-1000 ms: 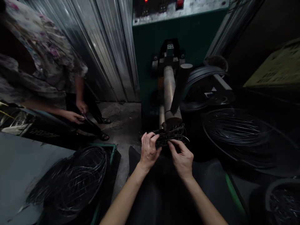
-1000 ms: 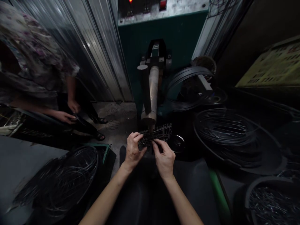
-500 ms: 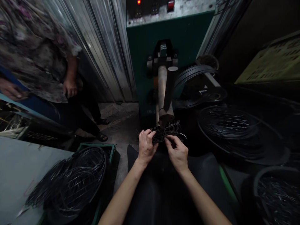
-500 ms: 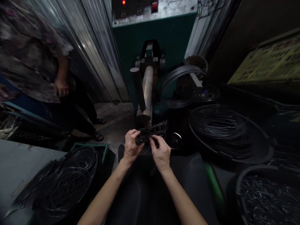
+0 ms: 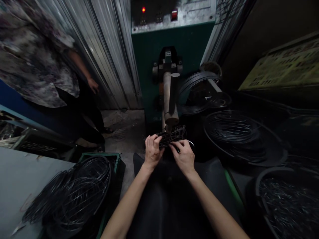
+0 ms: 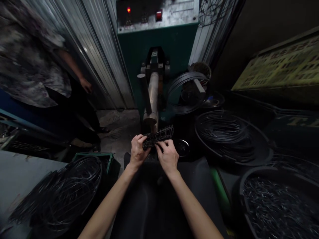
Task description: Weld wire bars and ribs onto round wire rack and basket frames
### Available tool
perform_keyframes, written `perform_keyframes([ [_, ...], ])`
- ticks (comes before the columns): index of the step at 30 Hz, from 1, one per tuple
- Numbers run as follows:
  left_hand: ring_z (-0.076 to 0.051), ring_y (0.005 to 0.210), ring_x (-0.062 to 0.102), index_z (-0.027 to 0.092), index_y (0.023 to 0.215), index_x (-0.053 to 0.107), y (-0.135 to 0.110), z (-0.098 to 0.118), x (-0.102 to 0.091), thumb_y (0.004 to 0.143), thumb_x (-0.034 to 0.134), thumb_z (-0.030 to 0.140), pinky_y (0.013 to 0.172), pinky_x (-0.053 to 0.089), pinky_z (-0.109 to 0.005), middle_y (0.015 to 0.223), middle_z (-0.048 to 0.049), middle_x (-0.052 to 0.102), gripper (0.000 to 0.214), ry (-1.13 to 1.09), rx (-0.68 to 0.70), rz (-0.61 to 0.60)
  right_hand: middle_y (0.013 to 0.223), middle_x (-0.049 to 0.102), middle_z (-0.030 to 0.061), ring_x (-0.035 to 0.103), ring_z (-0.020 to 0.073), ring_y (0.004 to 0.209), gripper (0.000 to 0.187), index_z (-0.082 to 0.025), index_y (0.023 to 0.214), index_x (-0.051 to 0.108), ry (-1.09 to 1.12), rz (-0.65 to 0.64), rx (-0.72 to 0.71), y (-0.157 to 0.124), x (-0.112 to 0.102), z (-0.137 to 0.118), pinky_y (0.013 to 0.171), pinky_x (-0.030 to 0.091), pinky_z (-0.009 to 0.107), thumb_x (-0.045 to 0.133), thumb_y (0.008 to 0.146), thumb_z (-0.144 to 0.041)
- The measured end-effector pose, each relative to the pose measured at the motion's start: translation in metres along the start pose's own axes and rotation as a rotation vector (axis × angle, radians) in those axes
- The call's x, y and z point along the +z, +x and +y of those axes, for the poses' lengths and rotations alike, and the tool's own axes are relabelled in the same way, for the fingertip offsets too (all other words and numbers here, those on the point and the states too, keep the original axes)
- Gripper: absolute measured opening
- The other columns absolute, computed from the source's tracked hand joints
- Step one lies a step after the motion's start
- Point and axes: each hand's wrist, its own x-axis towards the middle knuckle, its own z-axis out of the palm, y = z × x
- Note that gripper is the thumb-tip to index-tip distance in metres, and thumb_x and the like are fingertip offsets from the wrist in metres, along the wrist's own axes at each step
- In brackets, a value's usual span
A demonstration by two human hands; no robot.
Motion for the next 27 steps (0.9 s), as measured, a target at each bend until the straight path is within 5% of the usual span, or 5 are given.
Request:
perform_keyframes([
  [12, -0.024, 0.099, 0.056, 0.015, 0.118, 0.043, 0.0014, -0.0025, 0.0009, 0.073, 0.061, 0.012, 0.087, 0.047, -0.042, 0.106, -0.0124, 0.055, 0.049, 0.057, 0.041, 0.016, 0.085, 0.06, 0.0049, 0.055, 0.0147, 0.075, 0.026, -0.02, 0.09, 0.067, -0.047, -0.039, -0.117, 0.0026, -0.0003, 0.0023, 0.057, 0.041, 0.024, 0.045, 0.092, -0.034],
  [21, -0.024, 0.097, 0.055, 0.015, 0.117, 0.044, 0.0016, -0.0017, -0.0004, 0.072, 0.06, 0.011, 0.084, 0.045, -0.039, 0.105, -0.0127, 0.056, 0.048, 0.034, 0.023, 0.001, 0.086, 0.063, 0.0061, 0.059, 0.0156, 0.075, 0.025, -0.018, 0.092, 0.066, 0.226, -0.001, -0.02, 0.0035, 0.0012, 0.0022, 0.068, 0.048, 0.028, 0.048, 0.091, -0.035],
  [27, -0.024, 0.097, 0.057, 0.017, 0.117, 0.042, 0.0027, 0.0003, -0.0042, 0.072, 0.061, 0.011, 0.082, 0.045, -0.038, 0.107, -0.0114, 0.055, 0.05, 0.027, -0.006, -0.033, 0.085, 0.065, 0.0063, 0.06, 0.016, 0.074, 0.028, -0.018, 0.087, 0.067, 0.209, 0.002, -0.044, 0.006, -0.0036, 0.003, 0.068, 0.048, 0.029, 0.046, 0.091, -0.038],
])
